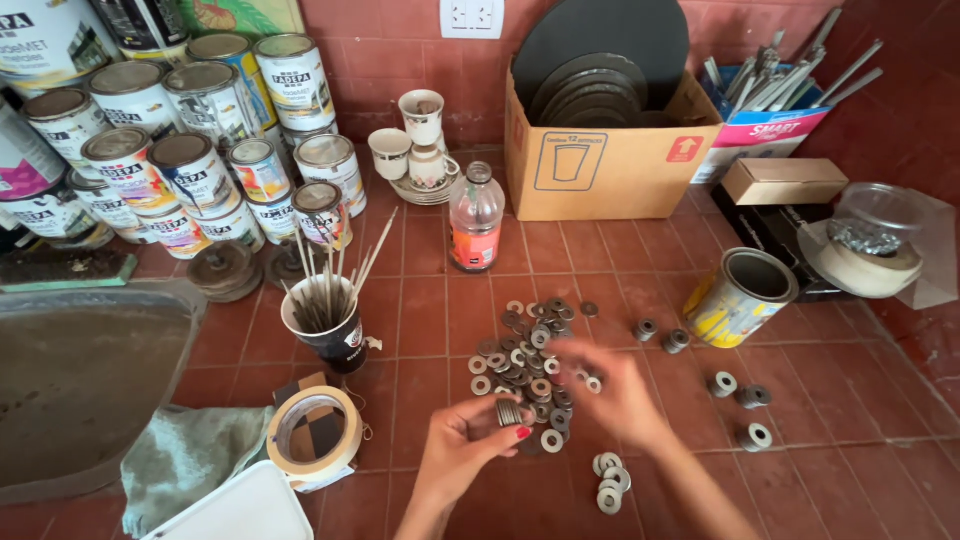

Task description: Sorting and organizing metal washers and spacers into groups on the floor

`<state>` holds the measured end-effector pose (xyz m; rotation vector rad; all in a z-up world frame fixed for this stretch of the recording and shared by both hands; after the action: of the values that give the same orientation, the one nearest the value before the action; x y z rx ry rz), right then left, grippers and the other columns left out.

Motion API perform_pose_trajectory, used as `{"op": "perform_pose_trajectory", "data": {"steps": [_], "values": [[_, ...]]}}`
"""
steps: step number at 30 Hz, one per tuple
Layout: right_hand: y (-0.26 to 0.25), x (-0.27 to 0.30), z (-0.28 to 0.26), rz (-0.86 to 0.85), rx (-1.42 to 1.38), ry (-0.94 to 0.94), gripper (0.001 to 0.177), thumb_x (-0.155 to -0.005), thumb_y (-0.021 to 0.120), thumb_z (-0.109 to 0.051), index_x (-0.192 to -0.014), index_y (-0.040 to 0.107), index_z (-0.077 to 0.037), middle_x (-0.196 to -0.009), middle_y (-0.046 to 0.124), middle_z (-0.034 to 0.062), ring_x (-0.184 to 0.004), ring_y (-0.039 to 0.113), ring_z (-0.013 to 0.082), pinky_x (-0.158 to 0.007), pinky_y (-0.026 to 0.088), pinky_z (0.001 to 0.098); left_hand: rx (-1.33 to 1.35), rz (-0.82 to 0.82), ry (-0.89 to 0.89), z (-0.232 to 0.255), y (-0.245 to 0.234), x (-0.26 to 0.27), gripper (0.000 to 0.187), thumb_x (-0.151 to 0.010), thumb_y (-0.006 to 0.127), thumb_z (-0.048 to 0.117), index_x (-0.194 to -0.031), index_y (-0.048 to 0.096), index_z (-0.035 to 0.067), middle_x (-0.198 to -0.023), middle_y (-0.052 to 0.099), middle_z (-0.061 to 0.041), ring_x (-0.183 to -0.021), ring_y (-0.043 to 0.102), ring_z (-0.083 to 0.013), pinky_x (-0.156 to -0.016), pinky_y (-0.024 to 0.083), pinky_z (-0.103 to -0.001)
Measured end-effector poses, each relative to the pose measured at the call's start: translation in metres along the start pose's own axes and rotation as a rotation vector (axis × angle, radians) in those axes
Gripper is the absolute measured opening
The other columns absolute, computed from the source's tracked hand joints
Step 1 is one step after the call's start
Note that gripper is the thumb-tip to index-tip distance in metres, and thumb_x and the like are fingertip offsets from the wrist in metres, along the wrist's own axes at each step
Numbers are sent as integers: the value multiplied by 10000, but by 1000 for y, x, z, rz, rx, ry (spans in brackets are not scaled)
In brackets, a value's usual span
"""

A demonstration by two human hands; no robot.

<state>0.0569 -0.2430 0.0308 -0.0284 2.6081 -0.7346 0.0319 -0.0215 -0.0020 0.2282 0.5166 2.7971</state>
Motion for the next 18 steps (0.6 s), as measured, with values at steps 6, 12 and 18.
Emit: {"op": "perform_pose_trajectory", "data": {"steps": [6,12,18], "values": [[12,-38,198,95,503,102,287,-839,758,-247,-1120,763,-188,-872,745,64,-821,702,273,-785,531,406,61,-16,49,-5,-7,-13,406,-736,860,-62,-1133,780,-28,-1027,842,-185,-820,764,-167,-620,667,-310],[38,-46,192,19,591,135,322,-875,752,-334,-1149,761,-165,-1125,756,108,-1046,688,367,-915,545,481,37,-16,104,10,-8,-21,435,-717,861,-84,-1141,773,-46,-1038,837,-211,-805,787,-200,-618,693,-326],[35,-50,199,-21,630,161,177,-839,769,-339,-964,749,-216,-1005,744,51,-966,697,317,-862,537,440,-15,-37,139,21,-15,-32,429,-733,866,-39,-1151,776,-9,-1065,842,-161,-783,739,-118,-627,661,-271]]}}
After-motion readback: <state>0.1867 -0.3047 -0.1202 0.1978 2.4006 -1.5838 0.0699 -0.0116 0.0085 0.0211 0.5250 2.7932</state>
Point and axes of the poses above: each hand's wrist, its own x-axis away from the middle knuckle, its own y-axis out of the palm, z = x × y, the point moved 3 cm from there along -x, towards the middle knuckle
